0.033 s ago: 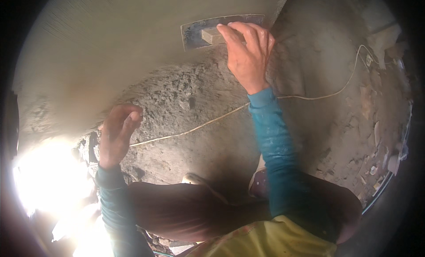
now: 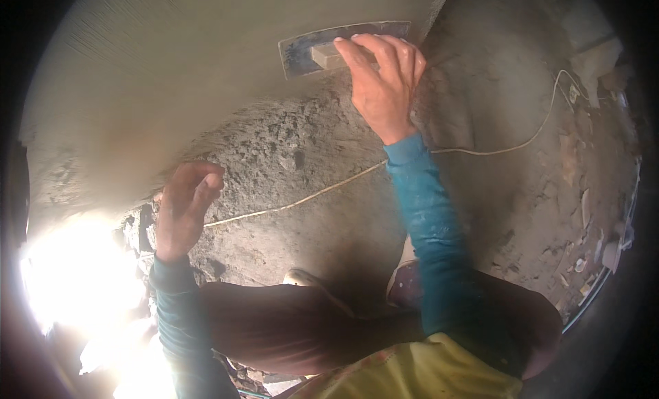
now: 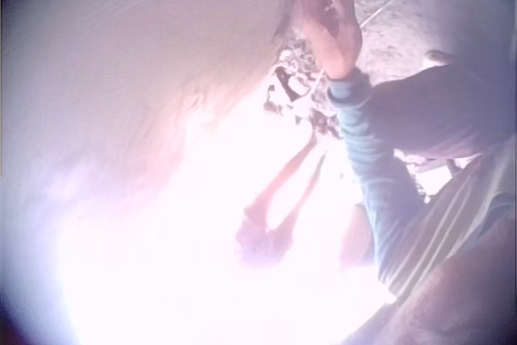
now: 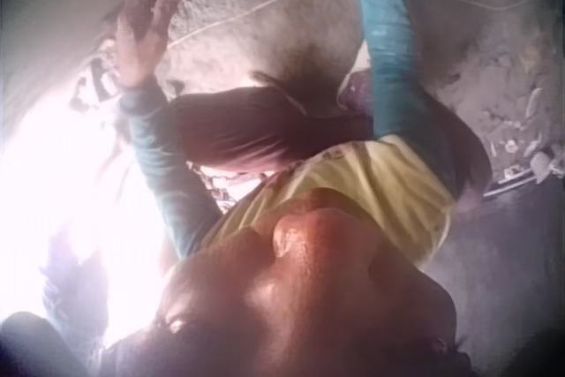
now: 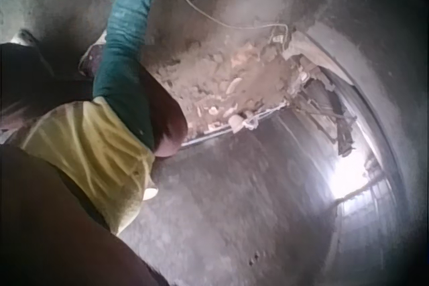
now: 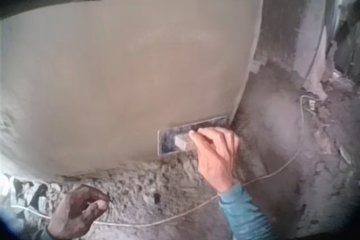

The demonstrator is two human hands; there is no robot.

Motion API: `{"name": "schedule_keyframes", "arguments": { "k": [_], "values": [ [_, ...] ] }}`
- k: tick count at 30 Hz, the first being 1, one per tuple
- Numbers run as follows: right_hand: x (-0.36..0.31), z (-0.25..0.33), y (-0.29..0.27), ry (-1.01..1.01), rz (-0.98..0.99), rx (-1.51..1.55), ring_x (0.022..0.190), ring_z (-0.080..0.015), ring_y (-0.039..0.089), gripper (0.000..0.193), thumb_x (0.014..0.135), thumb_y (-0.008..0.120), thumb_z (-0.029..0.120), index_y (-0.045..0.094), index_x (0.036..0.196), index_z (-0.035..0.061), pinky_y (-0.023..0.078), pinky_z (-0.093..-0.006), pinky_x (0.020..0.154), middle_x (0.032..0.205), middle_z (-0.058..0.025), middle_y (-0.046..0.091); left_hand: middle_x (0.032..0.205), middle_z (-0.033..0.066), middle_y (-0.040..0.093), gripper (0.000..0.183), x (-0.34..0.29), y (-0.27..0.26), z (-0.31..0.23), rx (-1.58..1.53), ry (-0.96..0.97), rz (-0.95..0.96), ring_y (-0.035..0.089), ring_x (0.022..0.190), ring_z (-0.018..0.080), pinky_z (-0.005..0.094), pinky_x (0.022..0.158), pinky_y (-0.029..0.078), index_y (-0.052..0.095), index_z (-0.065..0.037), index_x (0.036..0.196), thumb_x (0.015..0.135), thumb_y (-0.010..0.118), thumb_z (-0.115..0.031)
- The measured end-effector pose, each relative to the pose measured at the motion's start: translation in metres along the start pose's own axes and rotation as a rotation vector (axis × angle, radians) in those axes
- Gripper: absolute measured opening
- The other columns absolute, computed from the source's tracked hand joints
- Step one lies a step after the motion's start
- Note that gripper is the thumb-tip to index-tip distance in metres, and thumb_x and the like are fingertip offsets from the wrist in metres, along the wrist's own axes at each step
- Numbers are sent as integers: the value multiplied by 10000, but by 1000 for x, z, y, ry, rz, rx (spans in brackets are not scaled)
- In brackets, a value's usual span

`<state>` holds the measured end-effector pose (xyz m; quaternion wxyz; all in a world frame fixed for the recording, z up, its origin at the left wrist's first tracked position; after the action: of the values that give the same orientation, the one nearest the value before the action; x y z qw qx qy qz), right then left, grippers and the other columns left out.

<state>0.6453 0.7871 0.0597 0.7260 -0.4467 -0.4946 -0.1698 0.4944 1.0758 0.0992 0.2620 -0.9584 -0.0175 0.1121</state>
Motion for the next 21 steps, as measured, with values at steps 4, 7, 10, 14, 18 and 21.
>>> {"name": "schedule_keyframes", "arguments": {
  "k": [4, 7, 10, 14, 18, 21],
  "values": [
    [9, 1, 9, -126, -61, 6, 1218, -185, 560, 413, 890, 757, 105, 779, 1247, 311, 341, -469, 1139, 1232, 93, 652, 1087, 64, 636, 304, 0, 3, 2, 31, 32, 26, 657, 956, 153, 295, 853, 533, 702, 5, 1127, 1055, 710, -290],
    [20, -5, 16, -167, -100, -11, 1219, -178, 570, 463, 884, 733, 76, 766, 1269, 331, 329, -478, 1163, 1246, 94, 660, 1069, 58, 642, 304, 1, 4, -1, 4, 29, 4, 657, 947, 151, 294, 850, 531, 707, 2, 1118, 1051, 715, -295],
    [-2, -13, 46, -157, -15, -17, 1204, -171, 587, 444, 911, 704, 70, 764, 1279, 310, 317, -479, 1178, 1238, 75, 671, 1074, 62, 647, 303, 9, 2, -4, 20, 19, 2, 660, 953, 150, 303, 858, 538, 708, 2, 1118, 1051, 715, -293],
    [-69, 4, 65, -114, 274, 64, 1165, -188, 615, 399, 938, 735, 129, 740, 1318, 253, 335, -440, 1138, 1215, 31, 693, 1094, 72, 649, 310, 10, 6, -4, 35, 23, 9, 662, 968, 149, 308, 858, 543, 706, 4, 1127, 1049, 718, -296],
    [-56, -14, 38, 191, 125, 220, 1131, -200, 612, 307, 972, 725, 207, 733, 1277, 167, 353, -471, 1084, 1200, -18, 674, 1103, 76, 649, 312, 6, 5, -10, 49, 56, 19, 663, 970, 149, 309, 855, 545, 704, 5, 1137, 1050, 716, -295],
    [-25, -81, 18, 593, -172, 475, 1048, -240, 631, 404, 989, 748, 269, 651, 1284, 10, 521, -379, 833, 1175, -115, 678, 1085, 80, 647, 433, 4, 3, -6, 18, 40, 11, 652, 970, 164, 329, 867, 537, 686, 10, 1134, 1039, 706, -413]
  ]
}}
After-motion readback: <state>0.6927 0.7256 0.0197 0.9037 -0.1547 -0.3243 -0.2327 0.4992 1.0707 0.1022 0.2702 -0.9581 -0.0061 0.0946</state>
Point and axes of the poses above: each hand's wrist, its own x-axis towards the middle knuckle, its own y-axis out of the palm, z = x × y, the point moved 7 cm from there along x, towards the middle knuckle
